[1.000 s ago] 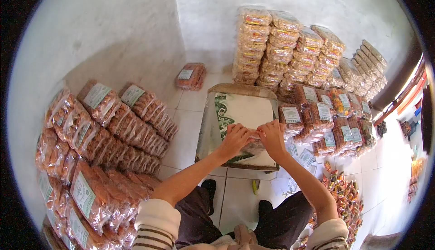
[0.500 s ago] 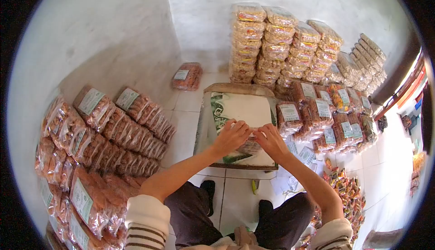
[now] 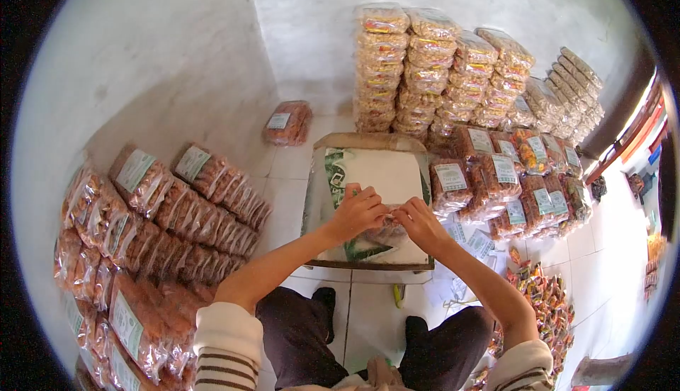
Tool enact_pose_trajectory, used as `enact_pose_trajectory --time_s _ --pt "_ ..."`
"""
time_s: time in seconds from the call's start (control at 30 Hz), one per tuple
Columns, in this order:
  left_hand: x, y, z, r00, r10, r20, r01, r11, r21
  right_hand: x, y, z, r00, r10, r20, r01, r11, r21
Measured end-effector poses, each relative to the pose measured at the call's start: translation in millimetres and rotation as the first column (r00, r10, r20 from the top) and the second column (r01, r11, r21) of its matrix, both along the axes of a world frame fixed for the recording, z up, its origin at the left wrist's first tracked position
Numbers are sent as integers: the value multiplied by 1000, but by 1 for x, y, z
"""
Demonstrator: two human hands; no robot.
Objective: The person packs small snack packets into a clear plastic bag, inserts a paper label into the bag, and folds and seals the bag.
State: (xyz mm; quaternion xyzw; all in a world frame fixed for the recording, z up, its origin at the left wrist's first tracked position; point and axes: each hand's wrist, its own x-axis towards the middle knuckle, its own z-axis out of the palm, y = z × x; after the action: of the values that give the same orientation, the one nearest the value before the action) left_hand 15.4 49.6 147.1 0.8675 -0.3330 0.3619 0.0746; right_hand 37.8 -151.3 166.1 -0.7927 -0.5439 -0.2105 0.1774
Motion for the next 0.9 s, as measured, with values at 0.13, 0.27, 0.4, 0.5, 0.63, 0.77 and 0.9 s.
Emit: enact_pose_trajectory --time_s 0.13,0.27,0.4,0.5,0.63,0.77,0.9 --pt "7 6 0 992 -67 -108 56 993 -99 8 5 -8 999 -11 -43 12 999 37" --pt "3 10 8 989 -92 -117 74 987 -144 16 7 -13 996 -47 -77 50 998 39" --pt "3 11 7 965 -57 -256 21 990 -141 26 9 -9 980 -7 -200 16 999 40" --pt "3 8 2 921 3 -390 -70 985 -157 17 11 0 967 -44 -251 73 991 109" --pt "1 5 -11 928 11 -374 -93 975 -201 9 14 -4 963 -40 -265 77 988 133" --pt "-2 1 -19 919 -21 -394 -96 957 -273 12 16 -10 851 -114 -513 180 980 81" --pt "-2 0 -19 873 -95 -478 -99 926 -365 11 16 2 807 -123 -578 176 984 37"
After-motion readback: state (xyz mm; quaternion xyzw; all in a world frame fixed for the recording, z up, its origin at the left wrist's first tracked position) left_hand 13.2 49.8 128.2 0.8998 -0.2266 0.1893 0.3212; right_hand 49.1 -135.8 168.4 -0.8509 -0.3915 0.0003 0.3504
